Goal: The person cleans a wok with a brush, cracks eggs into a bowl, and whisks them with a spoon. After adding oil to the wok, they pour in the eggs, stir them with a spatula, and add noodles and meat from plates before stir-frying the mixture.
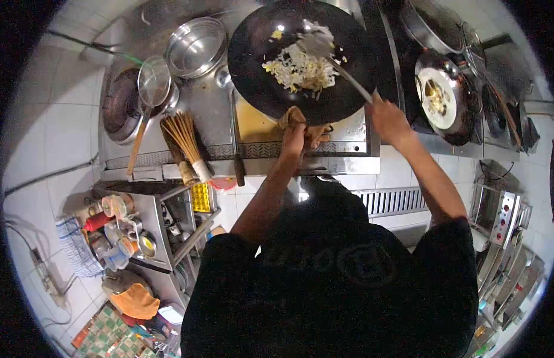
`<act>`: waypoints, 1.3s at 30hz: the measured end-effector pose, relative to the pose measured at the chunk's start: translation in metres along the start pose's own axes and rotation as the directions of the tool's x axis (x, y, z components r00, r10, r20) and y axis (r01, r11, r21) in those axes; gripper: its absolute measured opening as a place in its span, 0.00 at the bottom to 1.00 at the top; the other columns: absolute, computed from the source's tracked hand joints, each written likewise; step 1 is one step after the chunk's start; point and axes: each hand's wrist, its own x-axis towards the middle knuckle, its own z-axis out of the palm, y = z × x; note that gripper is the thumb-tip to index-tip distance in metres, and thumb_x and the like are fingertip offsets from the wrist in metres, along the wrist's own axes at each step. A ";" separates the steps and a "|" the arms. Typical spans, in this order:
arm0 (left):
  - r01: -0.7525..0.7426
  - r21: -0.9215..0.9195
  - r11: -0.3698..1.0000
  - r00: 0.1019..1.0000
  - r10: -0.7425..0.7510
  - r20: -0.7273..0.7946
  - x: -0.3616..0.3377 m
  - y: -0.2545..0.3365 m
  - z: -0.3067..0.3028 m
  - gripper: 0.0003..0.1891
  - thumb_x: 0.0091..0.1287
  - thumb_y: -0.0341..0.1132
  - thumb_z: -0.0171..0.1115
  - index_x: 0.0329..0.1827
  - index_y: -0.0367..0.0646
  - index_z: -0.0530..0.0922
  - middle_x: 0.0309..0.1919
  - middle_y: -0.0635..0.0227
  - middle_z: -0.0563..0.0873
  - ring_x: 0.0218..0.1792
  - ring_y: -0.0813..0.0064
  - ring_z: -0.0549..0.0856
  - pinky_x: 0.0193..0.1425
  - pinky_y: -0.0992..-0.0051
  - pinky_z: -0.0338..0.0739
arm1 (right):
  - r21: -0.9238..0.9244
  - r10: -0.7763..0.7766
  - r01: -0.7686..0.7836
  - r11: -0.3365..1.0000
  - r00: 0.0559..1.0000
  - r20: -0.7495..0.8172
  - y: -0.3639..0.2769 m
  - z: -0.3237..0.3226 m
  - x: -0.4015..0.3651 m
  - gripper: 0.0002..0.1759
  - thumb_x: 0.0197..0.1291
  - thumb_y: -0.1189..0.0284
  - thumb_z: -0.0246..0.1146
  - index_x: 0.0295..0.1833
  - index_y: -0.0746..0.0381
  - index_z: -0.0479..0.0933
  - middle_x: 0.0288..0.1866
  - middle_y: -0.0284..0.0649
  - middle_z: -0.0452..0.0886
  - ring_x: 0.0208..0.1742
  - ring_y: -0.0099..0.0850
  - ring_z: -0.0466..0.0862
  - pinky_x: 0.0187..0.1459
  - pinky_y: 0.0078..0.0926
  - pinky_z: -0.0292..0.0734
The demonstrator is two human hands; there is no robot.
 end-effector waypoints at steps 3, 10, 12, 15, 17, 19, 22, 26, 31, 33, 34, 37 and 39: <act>0.120 -0.319 0.940 0.989 -0.086 0.116 -0.005 0.009 -0.006 0.18 0.76 0.53 0.48 0.50 0.48 0.68 0.38 0.63 0.85 0.32 0.71 0.87 0.28 0.72 0.80 | -0.117 0.096 -0.061 0.991 0.944 0.316 -0.044 -0.043 -0.062 0.21 0.72 0.66 0.51 0.55 0.76 0.67 0.35 0.58 0.83 0.35 0.55 0.86 0.39 0.49 0.84; -0.020 -0.032 0.999 0.995 0.017 -0.095 -0.049 0.049 -0.002 0.24 0.77 0.50 0.48 0.46 0.32 0.76 0.36 0.64 0.80 0.38 0.74 0.77 0.45 0.70 0.72 | 0.078 0.041 -0.063 0.995 0.964 0.261 -0.062 -0.006 -0.007 0.21 0.72 0.63 0.48 0.52 0.73 0.71 0.32 0.60 0.82 0.35 0.54 0.86 0.33 0.50 0.83; -0.152 -0.057 0.987 0.961 0.134 -0.242 -0.057 0.052 0.000 0.22 0.77 0.47 0.50 0.49 0.31 0.77 0.34 0.66 0.79 0.36 0.74 0.76 0.45 0.70 0.72 | -0.059 -0.050 0.076 0.995 0.932 0.358 -0.093 -0.021 -0.009 0.22 0.72 0.63 0.49 0.54 0.75 0.71 0.37 0.62 0.83 0.38 0.55 0.87 0.36 0.49 0.84; -0.362 -0.069 0.930 0.890 0.323 -0.323 -0.071 0.043 -0.009 0.19 0.77 0.44 0.51 0.48 0.32 0.79 0.32 0.69 0.79 0.36 0.75 0.76 0.45 0.71 0.72 | 0.064 0.157 -0.187 0.980 0.933 0.324 -0.057 -0.020 0.033 0.20 0.71 0.68 0.48 0.54 0.76 0.71 0.39 0.61 0.83 0.38 0.55 0.87 0.38 0.51 0.84; -0.269 -0.088 0.959 0.929 0.234 -0.285 -0.095 0.051 -0.031 0.18 0.76 0.42 0.51 0.48 0.32 0.79 0.33 0.68 0.80 0.36 0.74 0.77 0.45 0.72 0.73 | 0.032 0.050 -0.056 0.998 0.981 0.187 -0.015 0.007 0.009 0.20 0.71 0.68 0.48 0.53 0.76 0.71 0.39 0.60 0.83 0.38 0.55 0.86 0.38 0.51 0.84; -0.185 -0.113 0.976 0.955 0.151 -0.254 -0.118 0.050 -0.056 0.17 0.76 0.40 0.51 0.48 0.32 0.80 0.33 0.68 0.81 0.36 0.74 0.78 0.45 0.72 0.73 | -0.026 -0.084 0.085 0.996 0.995 0.047 -0.014 0.011 -0.009 0.19 0.70 0.68 0.48 0.52 0.75 0.72 0.38 0.59 0.83 0.37 0.55 0.86 0.37 0.51 0.84; -0.347 -0.054 0.936 0.914 0.325 -0.242 -0.127 0.027 -0.083 0.15 0.73 0.37 0.54 0.47 0.32 0.81 0.33 0.67 0.84 0.36 0.76 0.80 0.43 0.75 0.75 | -0.077 -0.020 0.027 0.997 0.996 0.084 -0.061 -0.013 -0.042 0.20 0.71 0.63 0.49 0.47 0.72 0.73 0.32 0.58 0.83 0.32 0.56 0.86 0.38 0.52 0.83; 0.035 0.101 0.994 0.997 -0.027 -0.074 -0.140 -0.007 -0.104 0.19 0.70 0.44 0.59 0.46 0.33 0.82 0.37 0.64 0.86 0.36 0.75 0.82 0.41 0.73 0.77 | 0.106 0.116 -0.182 0.978 0.886 0.448 -0.067 -0.060 0.005 0.20 0.72 0.67 0.45 0.50 0.73 0.74 0.43 0.68 0.80 0.46 0.55 0.84 0.48 0.55 0.80; -0.001 0.504 0.863 0.995 -0.050 0.088 -0.164 -0.019 -0.109 0.24 0.67 0.53 0.63 0.46 0.37 0.84 0.35 0.63 0.87 0.33 0.72 0.84 0.38 0.68 0.78 | 0.028 0.121 -0.147 0.989 0.897 0.425 -0.088 -0.086 -0.029 0.21 0.72 0.61 0.51 0.52 0.72 0.71 0.38 0.61 0.82 0.39 0.61 0.83 0.41 0.53 0.81; -0.167 0.424 0.890 0.974 0.084 0.209 -0.136 -0.115 -0.107 0.20 0.69 0.50 0.61 0.45 0.39 0.83 0.33 0.65 0.86 0.32 0.72 0.83 0.36 0.69 0.77 | 0.156 0.044 -0.112 0.981 0.921 0.386 -0.085 -0.064 -0.026 0.21 0.71 0.61 0.52 0.51 0.71 0.72 0.37 0.61 0.82 0.39 0.60 0.83 0.44 0.56 0.79; -0.328 0.318 0.890 0.924 0.233 0.302 -0.122 -0.165 -0.102 0.17 0.70 0.48 0.60 0.44 0.41 0.81 0.32 0.66 0.85 0.31 0.72 0.83 0.34 0.69 0.77 | 0.155 0.089 -0.157 0.975 0.924 0.372 -0.076 -0.051 -0.019 0.22 0.71 0.60 0.51 0.50 0.71 0.73 0.35 0.62 0.82 0.40 0.60 0.83 0.44 0.58 0.77; 0.398 -0.656 0.642 0.537 0.417 0.733 -0.069 -0.207 -0.060 0.14 0.73 0.36 0.56 0.60 0.46 0.73 0.53 0.58 0.84 0.39 0.68 0.87 0.33 0.65 0.82 | 0.106 0.236 -0.271 0.957 0.936 0.263 -0.057 -0.019 -0.010 0.23 0.72 0.56 0.50 0.51 0.67 0.73 0.36 0.63 0.81 0.43 0.60 0.83 0.43 0.57 0.78; 0.336 -0.275 0.901 0.723 -0.060 0.689 -0.090 -0.171 -0.036 0.10 0.74 0.36 0.54 0.55 0.46 0.74 0.47 0.61 0.84 0.36 0.69 0.86 0.30 0.68 0.81 | 0.128 0.279 -0.349 0.928 0.881 0.381 -0.050 -0.013 -0.025 0.25 0.71 0.55 0.51 0.50 0.70 0.74 0.44 0.64 0.81 0.45 0.56 0.84 0.48 0.53 0.80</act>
